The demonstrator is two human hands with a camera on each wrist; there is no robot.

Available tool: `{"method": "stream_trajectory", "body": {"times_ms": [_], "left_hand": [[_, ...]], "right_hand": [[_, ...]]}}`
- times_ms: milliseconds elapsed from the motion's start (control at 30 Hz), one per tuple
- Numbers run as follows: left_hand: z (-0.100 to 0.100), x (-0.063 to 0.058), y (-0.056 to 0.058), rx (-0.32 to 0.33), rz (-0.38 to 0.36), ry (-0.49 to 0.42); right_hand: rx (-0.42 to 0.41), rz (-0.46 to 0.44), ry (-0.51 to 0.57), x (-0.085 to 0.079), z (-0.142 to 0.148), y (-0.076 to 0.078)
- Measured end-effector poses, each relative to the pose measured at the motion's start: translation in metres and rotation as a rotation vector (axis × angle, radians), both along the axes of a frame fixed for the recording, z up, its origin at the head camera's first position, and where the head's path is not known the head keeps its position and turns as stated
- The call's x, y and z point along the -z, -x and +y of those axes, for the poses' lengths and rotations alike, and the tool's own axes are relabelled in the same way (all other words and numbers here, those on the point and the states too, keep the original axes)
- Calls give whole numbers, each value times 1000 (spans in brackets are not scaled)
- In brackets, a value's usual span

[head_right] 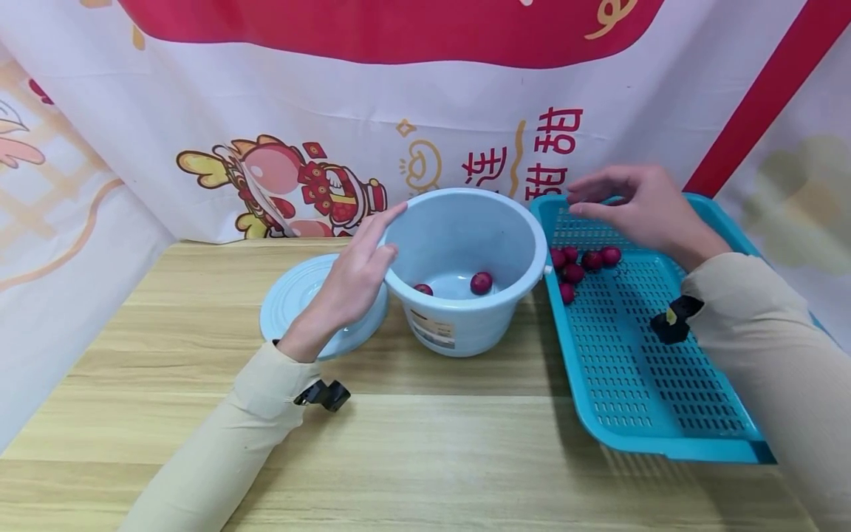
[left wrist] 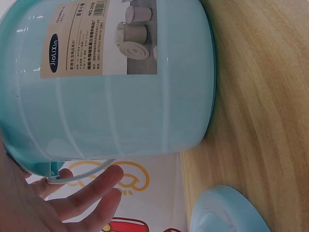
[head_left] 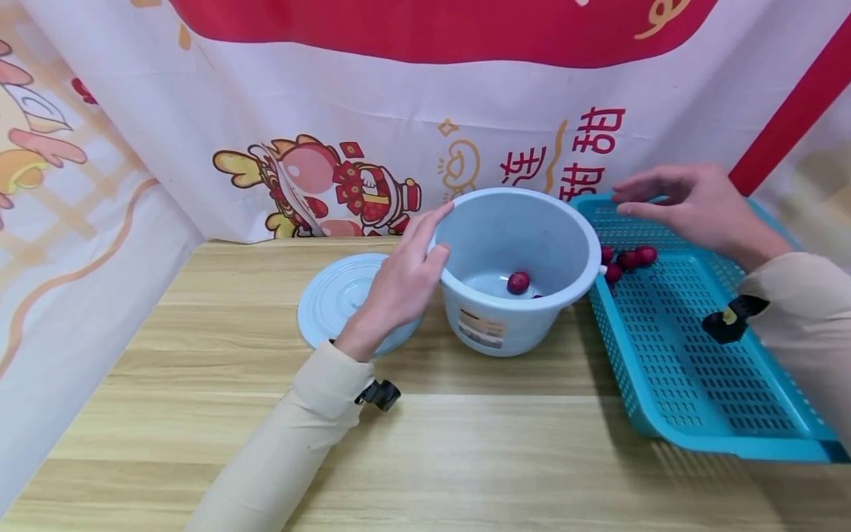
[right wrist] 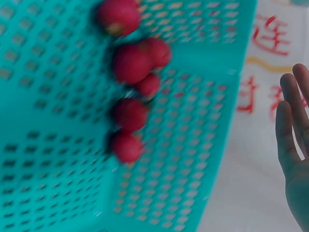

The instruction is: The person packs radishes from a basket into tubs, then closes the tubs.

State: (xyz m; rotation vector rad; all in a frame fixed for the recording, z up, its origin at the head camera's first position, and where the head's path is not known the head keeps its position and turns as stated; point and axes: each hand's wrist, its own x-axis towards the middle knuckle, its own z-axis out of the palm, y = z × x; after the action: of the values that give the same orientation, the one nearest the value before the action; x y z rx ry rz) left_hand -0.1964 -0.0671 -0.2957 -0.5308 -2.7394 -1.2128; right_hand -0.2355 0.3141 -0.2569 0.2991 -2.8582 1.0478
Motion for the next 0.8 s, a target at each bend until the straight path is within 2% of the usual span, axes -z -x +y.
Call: {"method": "stream_trajectory", "body": {"times_ms": [300, 467, 633, 800], "left_hand": [[0, 1, 1, 8, 0, 2], [1, 1, 1, 7, 5, 3], [1, 1, 1, 9, -5, 0], [-1, 1, 1, 1, -5, 1]], "right_hand": [[82, -60, -30, 24, 41, 16], [142, -155, -82, 37, 57, 22], [116, -272, -89, 48, 67, 26], [110, -329, -113, 57, 72, 32]]}}
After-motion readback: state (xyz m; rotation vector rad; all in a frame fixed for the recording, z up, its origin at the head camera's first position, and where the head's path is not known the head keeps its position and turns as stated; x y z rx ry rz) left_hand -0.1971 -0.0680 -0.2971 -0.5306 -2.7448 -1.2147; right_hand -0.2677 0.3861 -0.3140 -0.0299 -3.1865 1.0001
